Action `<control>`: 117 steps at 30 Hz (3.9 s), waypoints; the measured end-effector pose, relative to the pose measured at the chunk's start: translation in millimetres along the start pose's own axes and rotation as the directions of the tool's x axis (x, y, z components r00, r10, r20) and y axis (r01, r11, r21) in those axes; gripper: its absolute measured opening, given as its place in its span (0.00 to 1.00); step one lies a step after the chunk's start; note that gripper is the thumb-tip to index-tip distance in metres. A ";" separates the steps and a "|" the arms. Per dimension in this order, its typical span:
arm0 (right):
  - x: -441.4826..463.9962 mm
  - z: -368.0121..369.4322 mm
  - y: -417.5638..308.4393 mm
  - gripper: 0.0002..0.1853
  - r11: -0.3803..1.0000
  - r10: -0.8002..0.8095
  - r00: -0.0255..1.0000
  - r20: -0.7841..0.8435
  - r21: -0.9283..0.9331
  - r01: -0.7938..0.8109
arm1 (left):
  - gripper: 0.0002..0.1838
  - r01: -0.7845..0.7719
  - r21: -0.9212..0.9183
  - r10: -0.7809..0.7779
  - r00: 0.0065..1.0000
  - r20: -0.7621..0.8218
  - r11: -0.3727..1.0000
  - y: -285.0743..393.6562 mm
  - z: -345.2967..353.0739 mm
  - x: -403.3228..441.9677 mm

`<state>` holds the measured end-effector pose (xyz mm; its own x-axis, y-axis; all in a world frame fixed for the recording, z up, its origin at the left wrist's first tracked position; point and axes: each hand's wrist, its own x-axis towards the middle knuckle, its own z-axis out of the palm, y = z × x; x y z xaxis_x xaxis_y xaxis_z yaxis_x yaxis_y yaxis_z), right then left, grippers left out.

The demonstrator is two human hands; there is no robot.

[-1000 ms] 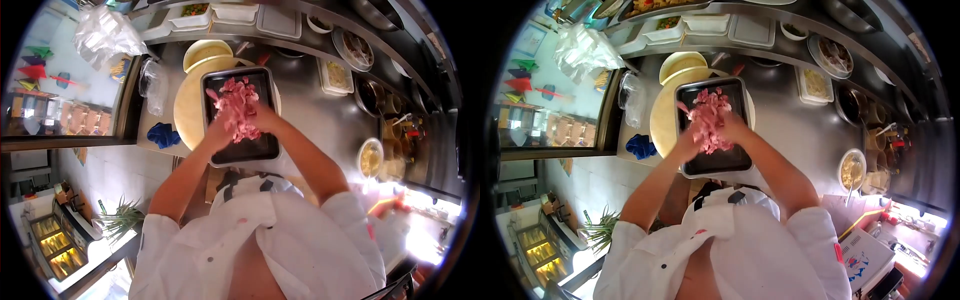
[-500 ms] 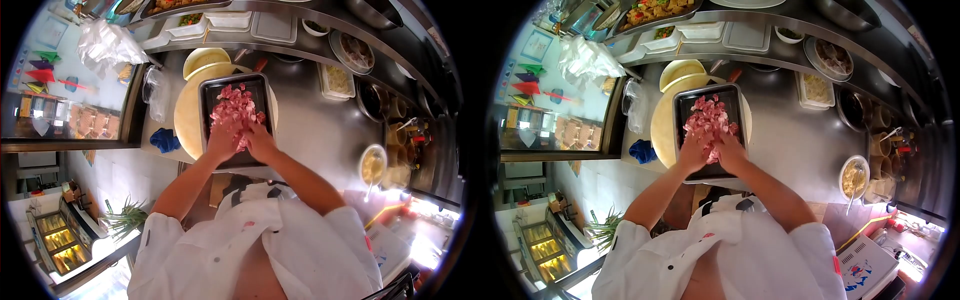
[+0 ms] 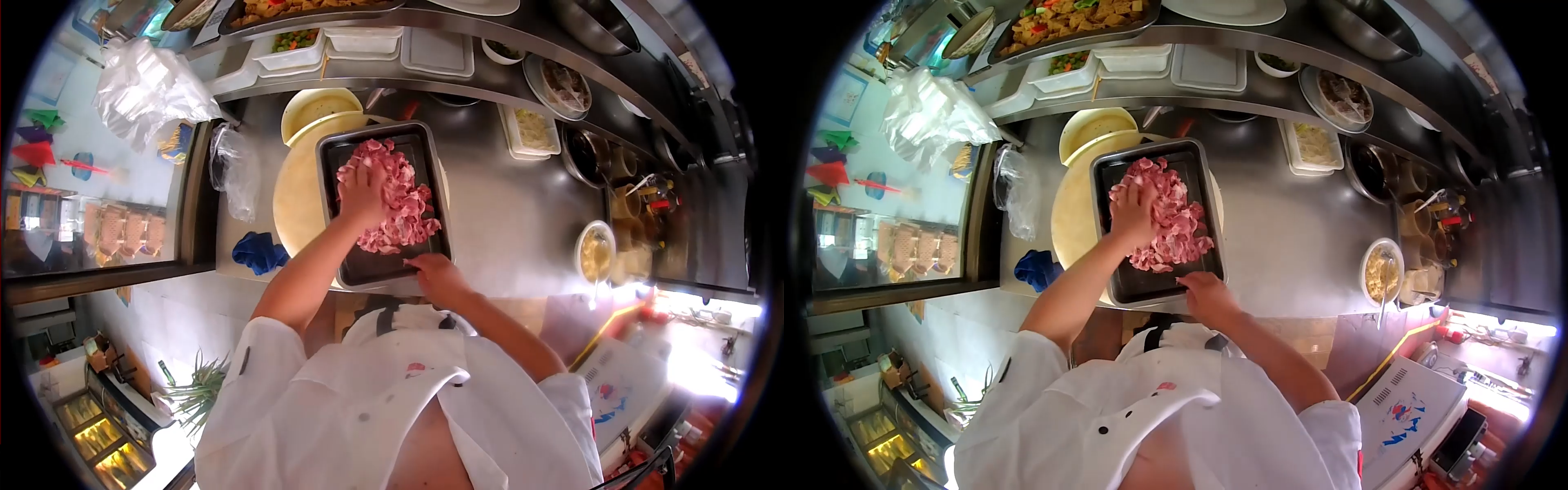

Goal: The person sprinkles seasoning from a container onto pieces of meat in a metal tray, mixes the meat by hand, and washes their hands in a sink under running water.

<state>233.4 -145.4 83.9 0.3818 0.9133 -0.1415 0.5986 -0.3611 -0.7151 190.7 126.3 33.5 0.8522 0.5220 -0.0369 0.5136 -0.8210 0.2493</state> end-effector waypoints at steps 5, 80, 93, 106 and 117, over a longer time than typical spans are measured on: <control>20.0 -52.6 -42.7 0.14 0.996 0.003 0.973 -0.231 0.089 0.018 | 0.39 -0.495 -0.090 0.497 0.868 -0.009 0.864 -12.2 -26.3 -98.1; -1521.7 437.4 -24.4 0.20 0.329 0.588 -0.809 0.015 0.909 0.256 | 0.24 -0.549 -0.828 0.275 -0.819 0.504 -0.115 1131.5 419.9 -1309.4; -1645.5 429.8 36.5 0.15 0.438 0.674 -0.645 0.361 0.507 0.742 | 0.20 -0.271 -0.960 0.548 -0.816 0.187 -0.076 1352.8 570.5 -1884.7; -1907.3 433.8 113.0 0.24 0.549 0.835 -0.522 0.171 -0.280 0.787 | 0.16 -0.231 -0.400 0.137 -0.696 0.705 0.887 1258.0 496.9 -1733.6; -1931.5 456.1 284.5 0.28 0.656 0.729 -0.657 0.192 0.083 0.751 | 0.22 0.120 -0.185 0.218 -0.391 0.894 0.975 1231.6 496.8 -1730.8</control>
<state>-655.1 -1926.4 -158.4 0.0501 -0.8274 -0.5593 0.6209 0.4644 -0.6315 -602.1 -1903.1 -76.4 -0.1321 -0.5902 -0.7964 0.5851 -0.6950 0.4179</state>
